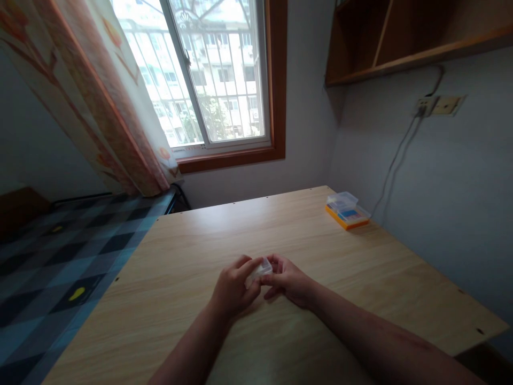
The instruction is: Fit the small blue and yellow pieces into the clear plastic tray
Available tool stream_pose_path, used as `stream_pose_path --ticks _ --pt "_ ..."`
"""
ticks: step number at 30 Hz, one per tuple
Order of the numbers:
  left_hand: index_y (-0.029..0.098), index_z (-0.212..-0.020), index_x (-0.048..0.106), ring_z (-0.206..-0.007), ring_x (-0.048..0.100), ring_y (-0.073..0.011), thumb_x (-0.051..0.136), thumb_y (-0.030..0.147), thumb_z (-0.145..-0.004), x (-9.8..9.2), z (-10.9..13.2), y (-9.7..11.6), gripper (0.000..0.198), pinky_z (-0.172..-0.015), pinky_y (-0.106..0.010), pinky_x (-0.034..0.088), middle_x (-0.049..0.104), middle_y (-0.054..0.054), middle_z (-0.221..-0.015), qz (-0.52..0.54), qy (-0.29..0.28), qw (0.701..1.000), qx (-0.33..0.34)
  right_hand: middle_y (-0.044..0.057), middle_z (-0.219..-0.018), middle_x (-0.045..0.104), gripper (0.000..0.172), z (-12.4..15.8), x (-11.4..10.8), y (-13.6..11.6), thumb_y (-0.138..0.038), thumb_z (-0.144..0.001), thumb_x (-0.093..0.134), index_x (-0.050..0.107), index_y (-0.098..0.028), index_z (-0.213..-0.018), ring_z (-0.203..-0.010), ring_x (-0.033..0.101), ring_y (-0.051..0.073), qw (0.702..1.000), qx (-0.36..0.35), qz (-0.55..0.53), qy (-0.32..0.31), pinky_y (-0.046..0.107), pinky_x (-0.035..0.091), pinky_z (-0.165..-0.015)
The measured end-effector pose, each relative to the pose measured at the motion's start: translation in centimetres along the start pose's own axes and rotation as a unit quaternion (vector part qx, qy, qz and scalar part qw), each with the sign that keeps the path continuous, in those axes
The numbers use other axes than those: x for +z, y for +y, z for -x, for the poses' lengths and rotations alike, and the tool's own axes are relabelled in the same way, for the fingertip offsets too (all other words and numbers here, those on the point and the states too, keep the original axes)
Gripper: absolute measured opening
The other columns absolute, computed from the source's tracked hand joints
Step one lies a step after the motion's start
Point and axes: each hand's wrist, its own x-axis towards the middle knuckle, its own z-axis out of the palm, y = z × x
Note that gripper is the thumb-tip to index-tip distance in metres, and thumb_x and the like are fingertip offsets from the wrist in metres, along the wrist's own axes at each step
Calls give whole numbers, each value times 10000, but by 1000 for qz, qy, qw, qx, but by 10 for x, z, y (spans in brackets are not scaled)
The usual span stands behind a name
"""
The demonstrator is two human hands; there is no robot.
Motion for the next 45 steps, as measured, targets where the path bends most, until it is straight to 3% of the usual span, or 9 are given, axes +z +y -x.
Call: stream_pose_path --ticks 9,13,17,19,24,28,34,38,45 --pt "182 -1172 744 -947 676 -229 603 392 -904 2 3 -4 369 -823 -316 526 719 -99 -1064 184 23 972 -142 51 -1093 713 644 -1 -1 0 -263 -622 951 590 -190 -1151 -899 707 192 999 -26 9 18 256 616 -622" --pt "127 -931 744 -690 653 -189 481 565 -979 14 8 -22 513 -629 -277 511 710 -82 -799 245 52 942 -224 86 -1215 686 671 -3 -5 2 -210 -587 949 602 -182 -1161 -962 702 203 1000 -12 10 1 282 616 -715" --pt "97 -895 719 -622 645 -196 399 712 -964 26 11 -37 697 -576 -288 510 700 -91 -730 274 71 919 -276 58 -1215 670 954 -5 -10 4 -156 -592 934 473 -278 -1419 -999 704 206 999 -43 9 -7 323 603 -803" --pt "91 -893 714 -649 668 -215 386 742 -953 28 11 -38 731 -604 -307 530 714 -107 -743 276 63 915 -287 33 -1173 672 1025 -5 -13 5 -140 -623 914 415 -324 -1499 -989 705 191 997 -70 30 -31 329 588 -838" --pt "125 -841 698 -724 688 -252 304 731 -967 22 5 -35 734 -695 -366 560 736 -127 -805 218 29 933 -285 52 -1203 687 773 -6 -20 4 -170 -716 850 568 -294 -1425 -1023 691 186 989 -72 96 -81 330 557 -885" --pt "150 -1016 750 -1065 668 -307 350 661 -956 14 2 -32 652 -1012 -470 501 747 -155 -1097 122 -9 959 -255 70 -1219 674 761 -6 -24 -1 -150 -748 774 544 -279 -1462 -993 683 187 980 -104 168 -39 349 570 -864" --pt "101 -1449 566 -1517 291 -436 677 588 -803 24 7 -16 817 -1241 -662 68 417 -239 -1590 -59 -98 961 -253 74 -1319 579 655 -4 -28 -12 -62 -767 627 636 -285 -1383 -1202 584 208 884 -237 401 41 370 556 -990" --pt "126 -1521 493 -1546 258 -399 581 609 -897 31 8 -6 794 -1249 -643 109 394 -218 -1610 -184 -179 937 -236 97 -1340 598 672 -1 -24 -12 -29 -770 601 634 -251 -1404 -1263 563 233 825 -267 498 17 426 488 -1109" --pt "117 -1577 413 -1552 252 -383 527 482 -955 34 11 -7 730 -1251 -624 157 317 -216 -1645 -228 -188 927 -232 61 -1492 565 722 8 1 -10 33 -805 502 600 -296 -1440 -1400 501 222 765 -328 552 -45 442 398 -1205"
